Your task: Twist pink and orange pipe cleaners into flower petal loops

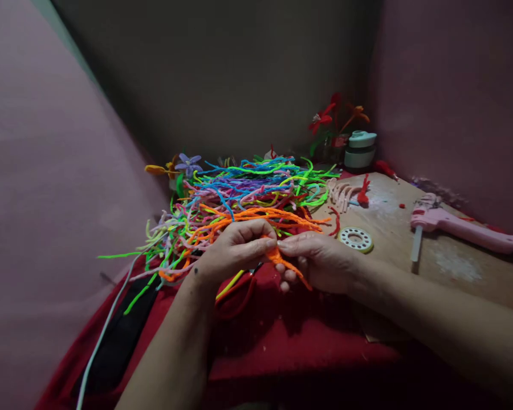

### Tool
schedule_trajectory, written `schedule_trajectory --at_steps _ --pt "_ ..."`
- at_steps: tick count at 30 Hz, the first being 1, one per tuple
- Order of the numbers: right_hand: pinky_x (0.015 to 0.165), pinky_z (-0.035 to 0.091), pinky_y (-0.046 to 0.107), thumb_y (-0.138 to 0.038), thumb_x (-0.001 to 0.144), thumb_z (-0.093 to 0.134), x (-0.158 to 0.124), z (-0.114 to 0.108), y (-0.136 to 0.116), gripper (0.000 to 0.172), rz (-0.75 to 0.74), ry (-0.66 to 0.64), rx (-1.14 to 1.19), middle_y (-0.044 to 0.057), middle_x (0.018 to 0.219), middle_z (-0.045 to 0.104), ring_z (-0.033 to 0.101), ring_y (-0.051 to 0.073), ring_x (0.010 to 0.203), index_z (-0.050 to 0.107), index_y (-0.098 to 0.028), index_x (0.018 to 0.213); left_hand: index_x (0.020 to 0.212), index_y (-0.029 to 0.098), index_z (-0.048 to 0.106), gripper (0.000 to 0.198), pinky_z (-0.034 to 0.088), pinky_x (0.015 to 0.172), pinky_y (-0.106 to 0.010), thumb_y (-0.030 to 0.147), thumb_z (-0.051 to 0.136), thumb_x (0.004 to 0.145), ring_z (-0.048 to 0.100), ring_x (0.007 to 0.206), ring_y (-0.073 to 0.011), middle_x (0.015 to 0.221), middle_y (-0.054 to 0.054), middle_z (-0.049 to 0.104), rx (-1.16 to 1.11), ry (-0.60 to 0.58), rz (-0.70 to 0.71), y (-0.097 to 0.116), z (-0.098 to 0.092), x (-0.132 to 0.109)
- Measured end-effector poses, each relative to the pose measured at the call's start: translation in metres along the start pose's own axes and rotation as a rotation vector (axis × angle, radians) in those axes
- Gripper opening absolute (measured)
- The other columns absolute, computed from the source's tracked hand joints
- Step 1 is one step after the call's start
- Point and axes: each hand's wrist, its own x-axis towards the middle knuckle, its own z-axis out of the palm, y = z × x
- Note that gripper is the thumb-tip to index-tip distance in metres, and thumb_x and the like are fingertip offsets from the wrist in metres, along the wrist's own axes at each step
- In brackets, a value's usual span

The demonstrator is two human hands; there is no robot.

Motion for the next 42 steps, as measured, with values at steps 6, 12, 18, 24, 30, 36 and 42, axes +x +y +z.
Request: schedule_trajectory --at_steps 6,12,18,24,30,36,42 --pt "0.056 0.052 0.03 -0.01 0.073 0.056 0.002 -0.005 0.001 0.007 0.047 0.027 0.058 0.002 0.058 0.055 0.051 0.009 0.047 0.059 -0.01 0.068 0.075 0.016 0.052 0.021 0.02 0.04 -0.015 0.034 0.06 0.079 0.029 0.043 -0.0027 0.053 0.007 0.038 -0.049 0.014 0.011 -0.001 0.001 0.002" --pt "0.053 0.051 0.028 -0.011 0.071 0.058 0.004 -0.007 0.004 0.007 -0.004 0.043 -0.026 0.003 0.056 0.057 0.05 0.009 0.045 0.06 -0.009 0.064 0.072 0.015 0.052 0.018 0.021 0.041 -0.015 0.03 0.057 0.079 0.029 0.044 -0.0026 0.054 0.007 0.037 0.061 0.006 0.033 0.001 0.001 0.004" --pt "0.054 0.05 0.028 -0.02 0.064 0.071 0.007 -0.006 0.004 0.014 -0.041 0.072 -0.089 0.0 0.054 0.056 0.05 0.008 0.045 0.062 -0.009 0.062 0.069 0.014 0.053 0.015 0.026 0.043 -0.016 0.026 0.056 0.078 0.035 0.047 -0.004 0.055 0.005 0.043 0.189 0.085 0.06 0.004 0.007 0.005" --pt "0.047 0.037 0.023 -0.032 0.062 0.074 0.009 -0.006 0.002 0.025 -0.189 0.251 -0.33 0.0 0.049 0.057 0.048 0.008 0.043 0.062 -0.011 0.057 0.076 0.014 0.061 0.022 0.024 0.039 -0.019 0.036 0.058 0.076 0.033 0.039 -0.0053 0.046 0.005 0.044 -0.041 0.121 0.019 -0.005 0.006 0.01" --pt "0.047 0.033 0.022 -0.042 0.071 0.065 0.012 -0.012 0.007 0.034 -0.314 0.38 -0.632 -0.001 0.048 0.055 0.048 0.008 0.043 0.057 -0.014 0.056 0.064 0.014 0.063 0.016 0.034 0.048 -0.022 0.027 0.059 0.073 0.045 0.05 -0.0091 0.055 0.0 0.054 0.187 0.45 0.192 -0.015 0.022 0.018" --pt "0.046 0.034 0.022 -0.043 0.067 0.068 0.015 -0.009 0.01 0.033 -0.254 0.345 -0.461 -0.001 0.051 0.056 0.048 0.007 0.041 0.055 -0.014 0.059 0.063 0.015 0.064 0.019 0.04 0.06 -0.024 0.023 0.054 0.076 0.052 0.061 -0.0116 0.063 -0.002 0.059 0.48 0.593 0.447 -0.015 0.029 0.018" --pt "0.047 0.035 0.021 -0.034 0.071 0.067 0.008 -0.007 0.005 0.027 -0.238 0.253 -0.507 0.0 0.054 0.059 0.051 0.008 0.045 0.057 -0.013 0.059 0.061 0.013 0.062 0.021 0.037 0.052 -0.02 0.028 0.058 0.074 0.047 0.055 -0.0091 0.058 0.0 0.056 0.201 0.564 0.217 -0.008 0.026 0.017"
